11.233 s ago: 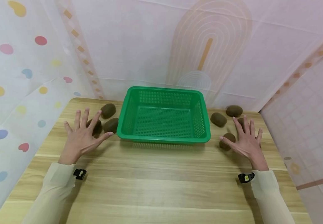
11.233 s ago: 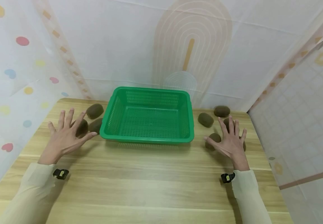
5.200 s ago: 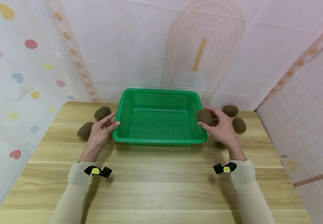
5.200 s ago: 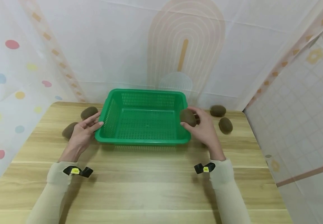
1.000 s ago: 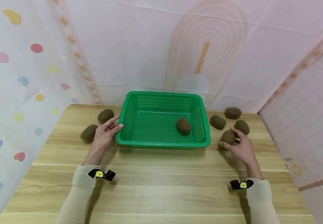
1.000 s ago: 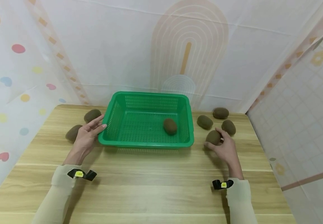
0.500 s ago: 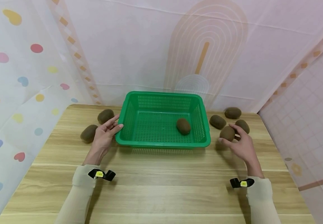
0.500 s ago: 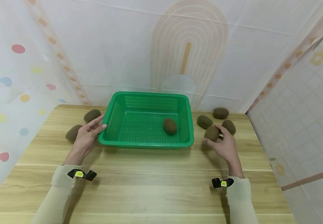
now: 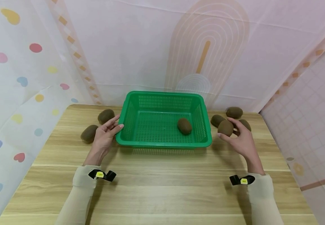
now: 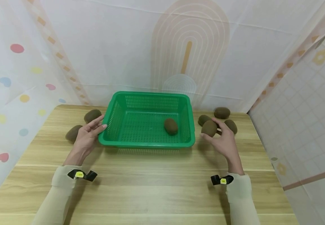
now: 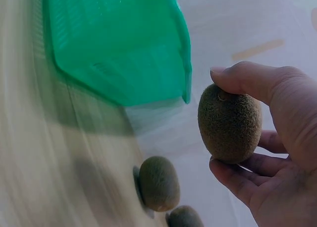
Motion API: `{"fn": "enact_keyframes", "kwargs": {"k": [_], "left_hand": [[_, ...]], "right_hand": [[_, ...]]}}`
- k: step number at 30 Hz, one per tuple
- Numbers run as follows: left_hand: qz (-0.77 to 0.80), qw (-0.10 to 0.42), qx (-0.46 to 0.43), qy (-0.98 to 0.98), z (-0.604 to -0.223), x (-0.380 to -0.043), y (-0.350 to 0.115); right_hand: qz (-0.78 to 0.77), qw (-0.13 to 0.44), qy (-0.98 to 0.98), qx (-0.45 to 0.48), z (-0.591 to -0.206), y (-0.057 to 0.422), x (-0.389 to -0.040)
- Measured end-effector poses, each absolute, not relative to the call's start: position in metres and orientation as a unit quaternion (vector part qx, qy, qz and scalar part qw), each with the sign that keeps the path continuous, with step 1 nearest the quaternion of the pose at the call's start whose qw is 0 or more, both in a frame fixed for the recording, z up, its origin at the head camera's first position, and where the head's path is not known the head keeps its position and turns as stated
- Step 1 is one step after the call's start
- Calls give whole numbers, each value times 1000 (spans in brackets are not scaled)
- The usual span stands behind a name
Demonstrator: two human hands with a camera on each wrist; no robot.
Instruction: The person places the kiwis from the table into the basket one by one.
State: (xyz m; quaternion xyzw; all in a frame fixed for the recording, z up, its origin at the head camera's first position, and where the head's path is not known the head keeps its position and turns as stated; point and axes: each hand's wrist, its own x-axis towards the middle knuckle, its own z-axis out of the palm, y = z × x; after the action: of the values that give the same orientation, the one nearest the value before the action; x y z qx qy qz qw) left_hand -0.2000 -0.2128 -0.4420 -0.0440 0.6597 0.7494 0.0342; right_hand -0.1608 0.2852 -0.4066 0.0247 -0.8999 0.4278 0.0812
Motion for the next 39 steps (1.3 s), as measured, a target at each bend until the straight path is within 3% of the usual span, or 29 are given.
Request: {"fn": "enact_keyframes", "kwargs": {"k": [39], "left_hand": [[756,37,-49,651,-440,-200,-213]], "right_hand": [[426,65,-891,139,-376,225,-184]]}}
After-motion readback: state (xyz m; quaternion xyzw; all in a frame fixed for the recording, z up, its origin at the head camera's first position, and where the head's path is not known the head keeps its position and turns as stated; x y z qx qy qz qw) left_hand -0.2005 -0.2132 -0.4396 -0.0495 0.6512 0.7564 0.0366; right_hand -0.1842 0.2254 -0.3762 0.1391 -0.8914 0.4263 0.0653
